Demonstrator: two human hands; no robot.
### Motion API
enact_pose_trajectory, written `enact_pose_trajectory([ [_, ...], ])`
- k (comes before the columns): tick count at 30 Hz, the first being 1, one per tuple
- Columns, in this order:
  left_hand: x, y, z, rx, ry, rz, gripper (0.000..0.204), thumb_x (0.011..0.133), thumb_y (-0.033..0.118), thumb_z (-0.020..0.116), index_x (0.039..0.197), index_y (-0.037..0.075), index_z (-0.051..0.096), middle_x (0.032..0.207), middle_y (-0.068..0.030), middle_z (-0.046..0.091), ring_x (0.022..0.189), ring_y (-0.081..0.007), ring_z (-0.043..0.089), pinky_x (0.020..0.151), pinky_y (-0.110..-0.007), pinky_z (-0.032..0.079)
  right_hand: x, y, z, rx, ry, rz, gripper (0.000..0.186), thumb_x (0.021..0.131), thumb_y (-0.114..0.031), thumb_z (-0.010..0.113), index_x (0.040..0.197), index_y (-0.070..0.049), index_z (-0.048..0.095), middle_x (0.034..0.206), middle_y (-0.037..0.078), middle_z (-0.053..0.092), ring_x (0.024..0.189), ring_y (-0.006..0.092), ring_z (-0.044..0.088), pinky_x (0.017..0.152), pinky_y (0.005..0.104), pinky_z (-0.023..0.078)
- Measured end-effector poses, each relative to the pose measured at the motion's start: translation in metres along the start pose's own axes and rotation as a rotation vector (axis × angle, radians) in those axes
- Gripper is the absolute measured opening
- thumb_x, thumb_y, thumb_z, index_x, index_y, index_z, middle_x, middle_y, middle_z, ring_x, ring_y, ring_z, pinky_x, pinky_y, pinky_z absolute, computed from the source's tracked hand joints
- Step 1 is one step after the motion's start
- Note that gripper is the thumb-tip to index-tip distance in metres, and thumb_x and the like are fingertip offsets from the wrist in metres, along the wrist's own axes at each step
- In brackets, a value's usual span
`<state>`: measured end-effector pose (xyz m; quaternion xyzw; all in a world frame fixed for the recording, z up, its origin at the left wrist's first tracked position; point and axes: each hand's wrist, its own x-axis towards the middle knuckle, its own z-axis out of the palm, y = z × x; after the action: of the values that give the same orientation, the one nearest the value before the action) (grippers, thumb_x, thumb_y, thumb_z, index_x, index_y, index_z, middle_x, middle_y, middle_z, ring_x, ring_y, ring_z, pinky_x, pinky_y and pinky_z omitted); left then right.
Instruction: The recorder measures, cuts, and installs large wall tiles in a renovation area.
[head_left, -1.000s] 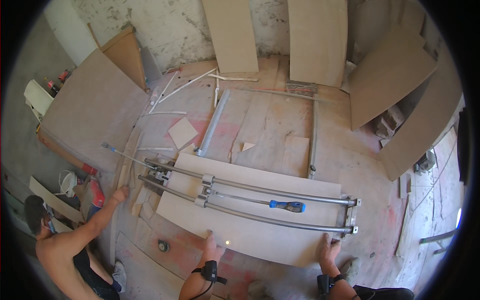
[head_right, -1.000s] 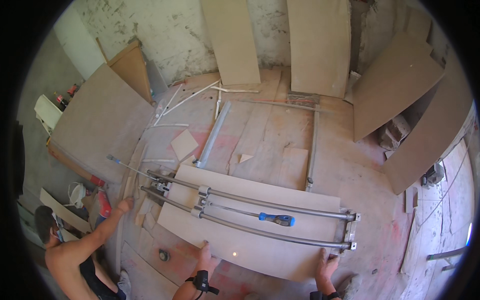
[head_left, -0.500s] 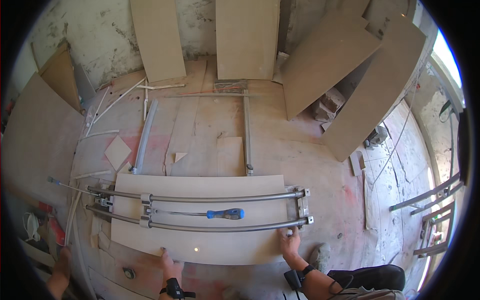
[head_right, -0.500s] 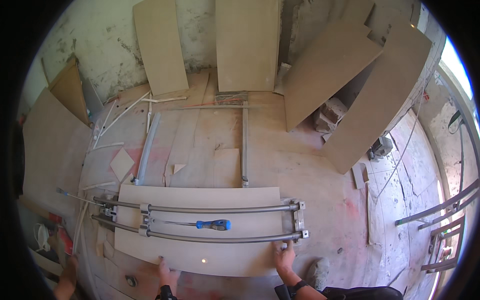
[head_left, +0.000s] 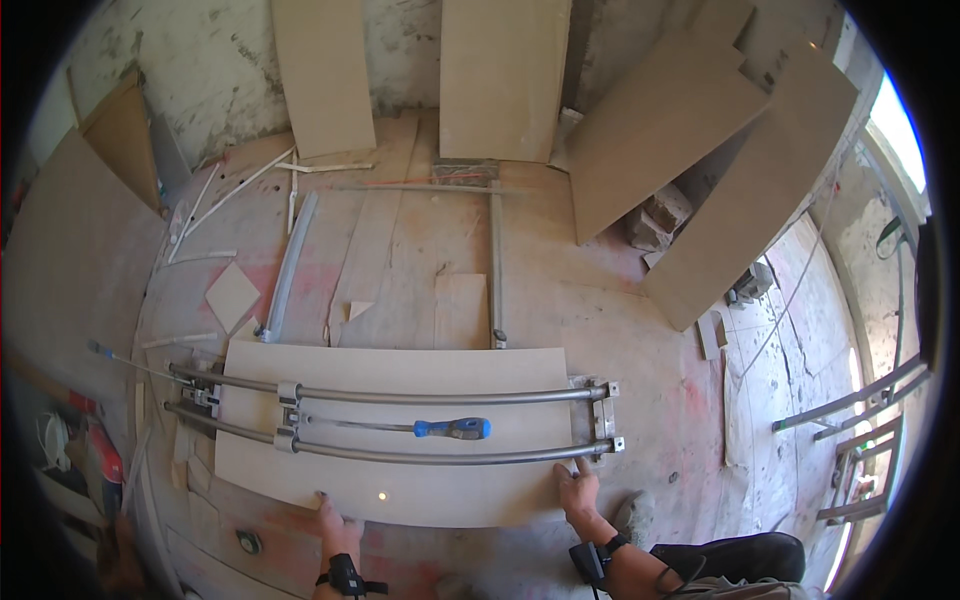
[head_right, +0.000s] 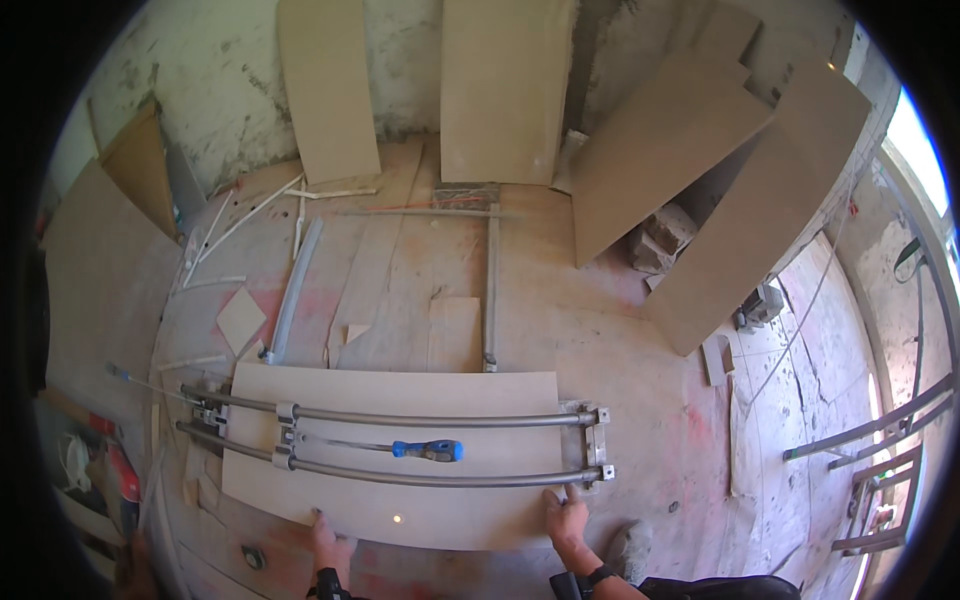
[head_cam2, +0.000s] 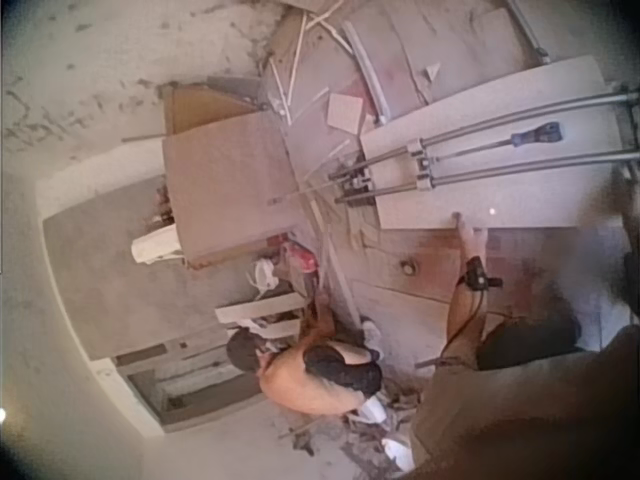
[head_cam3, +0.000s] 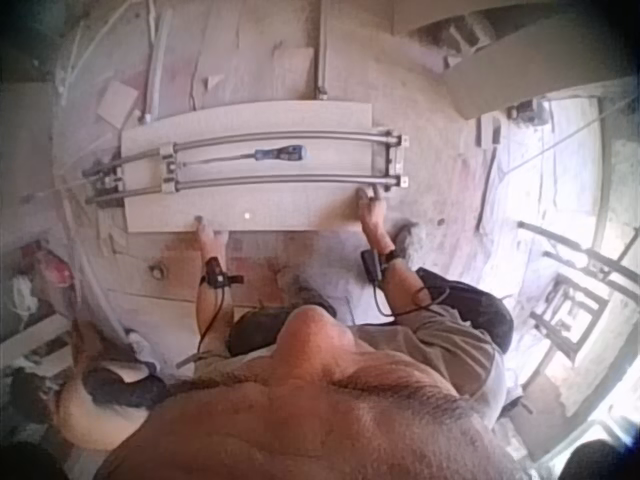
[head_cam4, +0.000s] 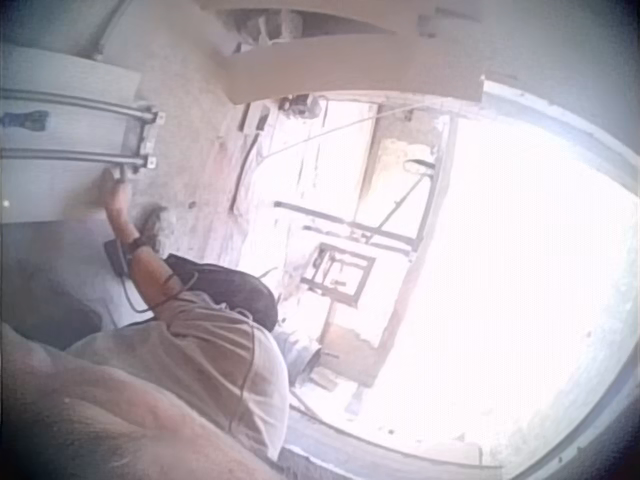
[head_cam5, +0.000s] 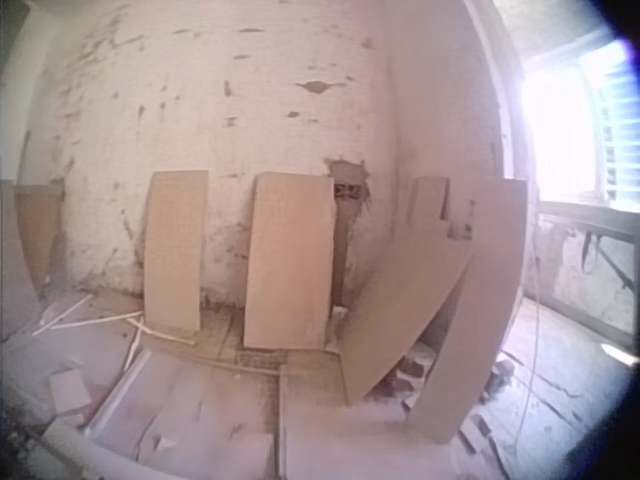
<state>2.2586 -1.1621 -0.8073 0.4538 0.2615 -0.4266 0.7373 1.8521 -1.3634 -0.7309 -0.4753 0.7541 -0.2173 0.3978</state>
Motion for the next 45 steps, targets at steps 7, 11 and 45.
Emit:
enact_pose_trajectory([
  [7, -0.009, -0.002, 0.01, 0.017, -0.019, 0.015, 0.043, 0.094, 0.047, 0.049, 0.124, 0.016, 0.054, 0.125, -0.0034, 0.057, 0.115, -0.0269, 0.052, 0.099, -0.051, 0.041, 0.01, 0.005, 0.002, -0.012, -0.019, 0.043, 0.048, 0.08, -0.028, 0.069, 0.12, -0.006, 0.058, 0.072, 0.024, 0.063, 0.07, 0.0395, 0.062, 0.069, 0.0447, 0.047],
  [11, -0.007, -0.003, 0.017, 0.001, -0.013, 0.009, 0.047, 0.094, 0.047, 0.049, 0.128, 0.015, 0.052, 0.126, -0.0053, 0.057, 0.118, -0.029, 0.051, 0.102, -0.052, 0.038, 0.014, 0.004, 0.006, -0.056, -0.004, 0.024, 0.048, 0.081, -0.028, 0.068, 0.122, -0.006, 0.057, 0.078, 0.027, 0.064, 0.078, 0.044, 0.063, 0.073, 0.0464, 0.048],
  [45, 0.072, -0.033, -0.07, 0.682, -0.197, 0.407, 0.049, 0.103, 0.042, 0.028, 0.115, 0.001, 0.052, 0.107, -0.0056, 0.062, 0.098, -0.0193, 0.061, 0.089, -0.032, 0.05, -0.046, -0.276, 0.03, -0.902, -0.528, -1.603, 0.039, 0.082, -0.031, 0.068, 0.112, -0.008, 0.058, 0.076, 0.013, 0.065, 0.066, 0.0322, 0.064, 0.055, 0.0432, 0.049],
])
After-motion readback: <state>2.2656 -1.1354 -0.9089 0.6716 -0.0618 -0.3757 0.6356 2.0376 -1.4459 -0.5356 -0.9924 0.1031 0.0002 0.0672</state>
